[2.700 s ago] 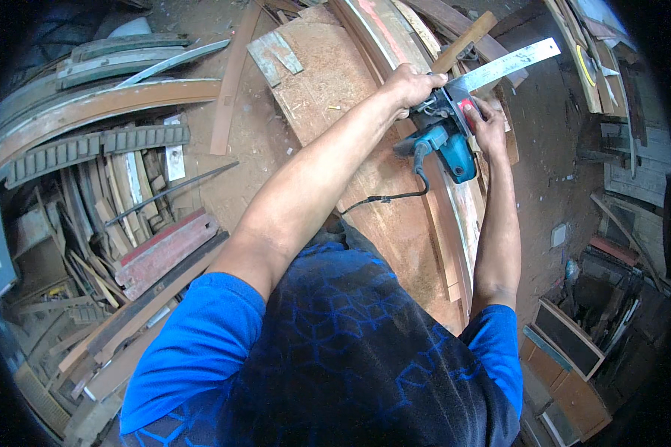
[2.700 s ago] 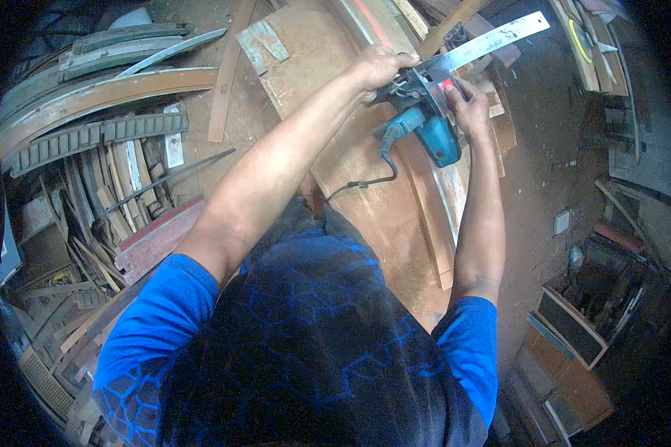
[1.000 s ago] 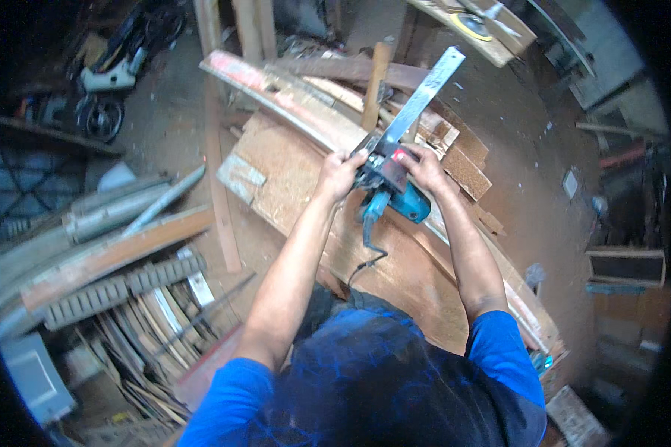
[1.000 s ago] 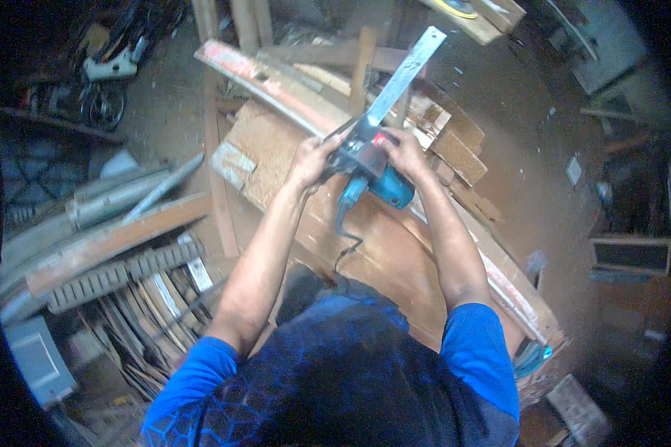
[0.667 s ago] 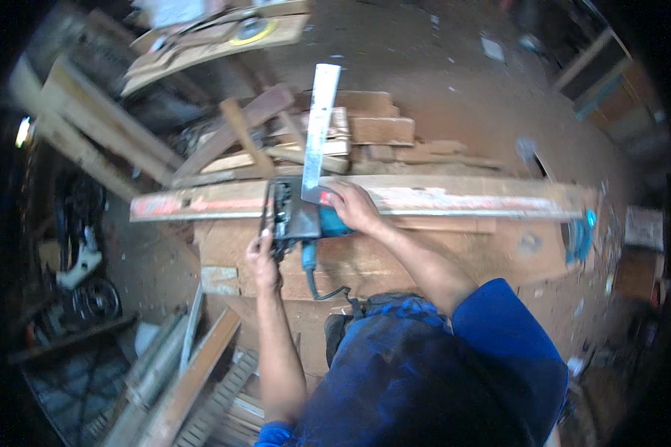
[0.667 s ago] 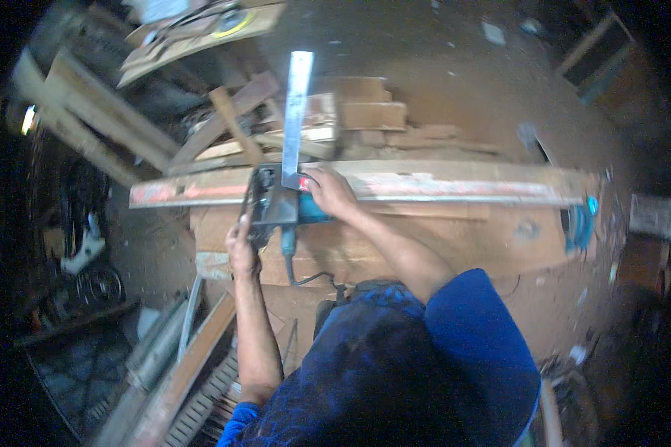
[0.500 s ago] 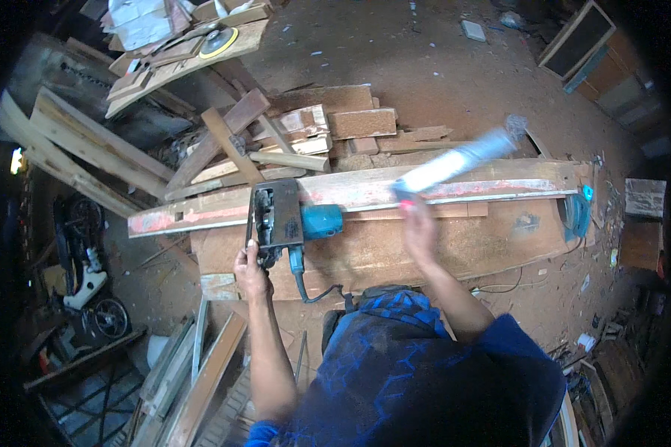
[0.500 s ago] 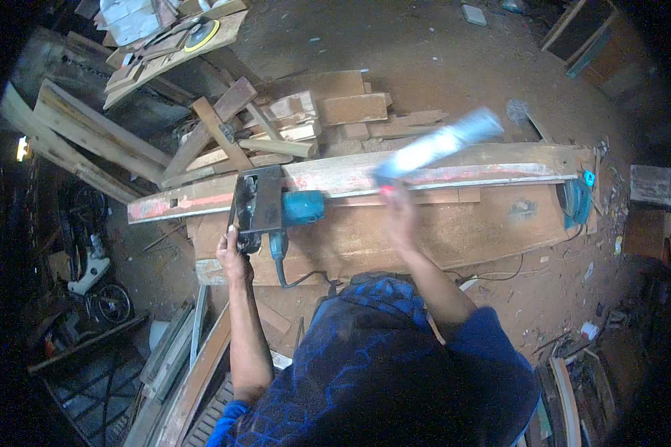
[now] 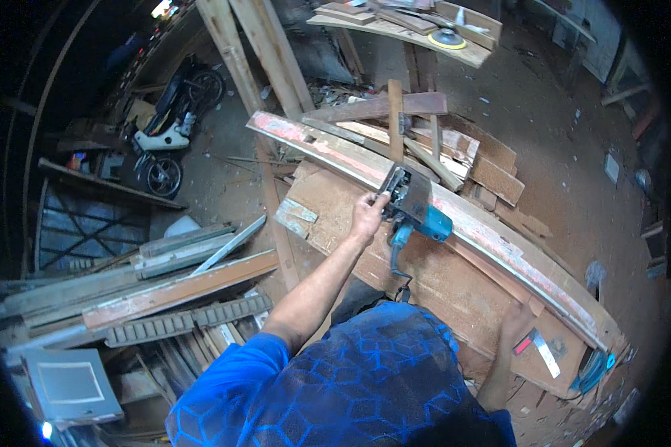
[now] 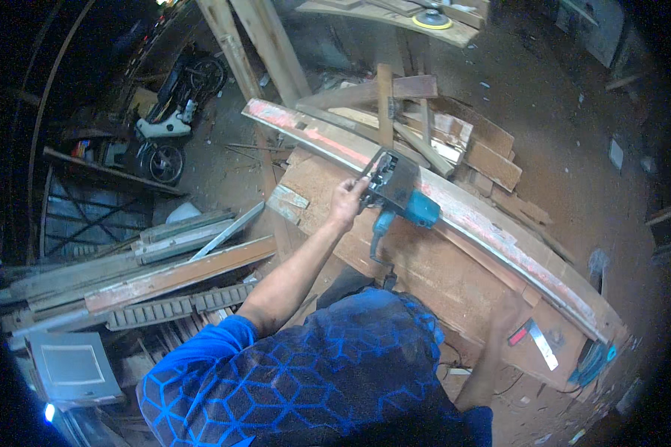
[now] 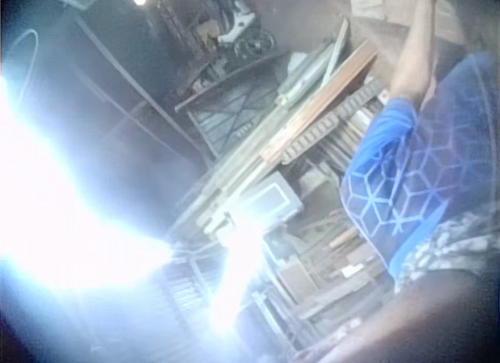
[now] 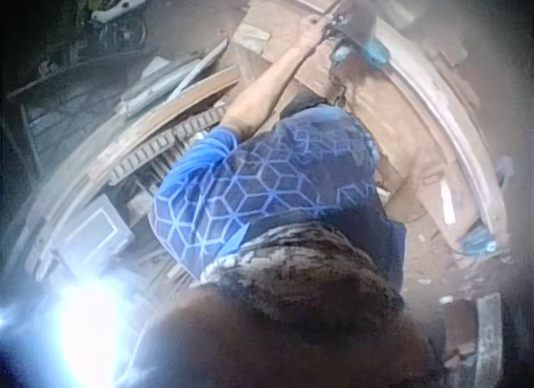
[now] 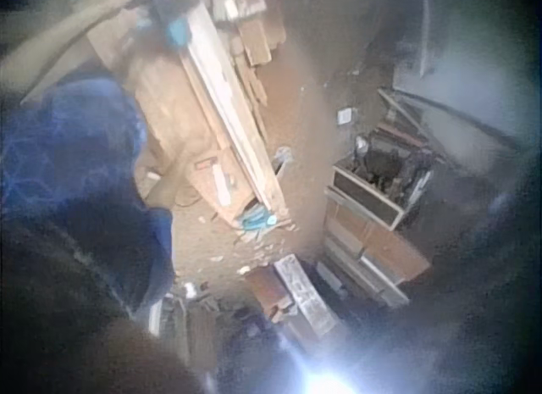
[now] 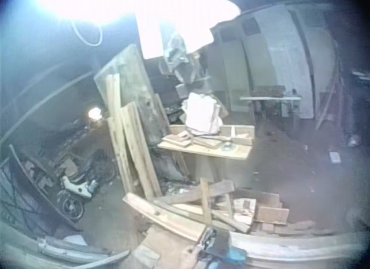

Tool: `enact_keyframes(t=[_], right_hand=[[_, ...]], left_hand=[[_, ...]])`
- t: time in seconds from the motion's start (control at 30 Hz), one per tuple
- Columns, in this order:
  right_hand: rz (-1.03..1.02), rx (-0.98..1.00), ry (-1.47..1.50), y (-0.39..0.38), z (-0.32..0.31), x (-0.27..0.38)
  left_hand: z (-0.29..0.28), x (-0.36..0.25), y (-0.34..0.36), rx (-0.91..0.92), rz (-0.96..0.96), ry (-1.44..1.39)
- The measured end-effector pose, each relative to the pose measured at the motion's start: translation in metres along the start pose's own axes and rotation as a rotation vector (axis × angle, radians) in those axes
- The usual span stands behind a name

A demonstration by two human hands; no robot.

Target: The person measures and marks a long wooden plank using a metal ruler and a pencil. They then use a circular saw to cut the plank along the marked line. After cutting, the person moves the plank and uses a square tool to mark a smaller piece of wood.

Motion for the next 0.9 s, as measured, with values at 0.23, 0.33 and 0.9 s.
enact_keyframes(t=[0.23,0.33,0.9], right_hand=[[-0.808,0.737,0.288,-0.077,0.072,0.436],[-1.067,0.737,-0.175,-0.079,0.101,0.484],[-0.915,1.119,-1.236,-0.121,0.300,0.400]], left_hand=[[0.006,-0.010,-0.017,0.043,0.075,0.019],[0.002,0.001,-0.011,0.104,0.026,0.085],[0.033,-0.020,0.015,0.420,0.246,0.204]])
Point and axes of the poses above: each hand's wrist, its own y-axis towards the middle knuckle, its own z-axis out of the palm, x = y × z, the point moved 10 cm from there along y, towards the middle knuckle, and after that the axes turned 1 degree about -y, right-handed, at the moved point
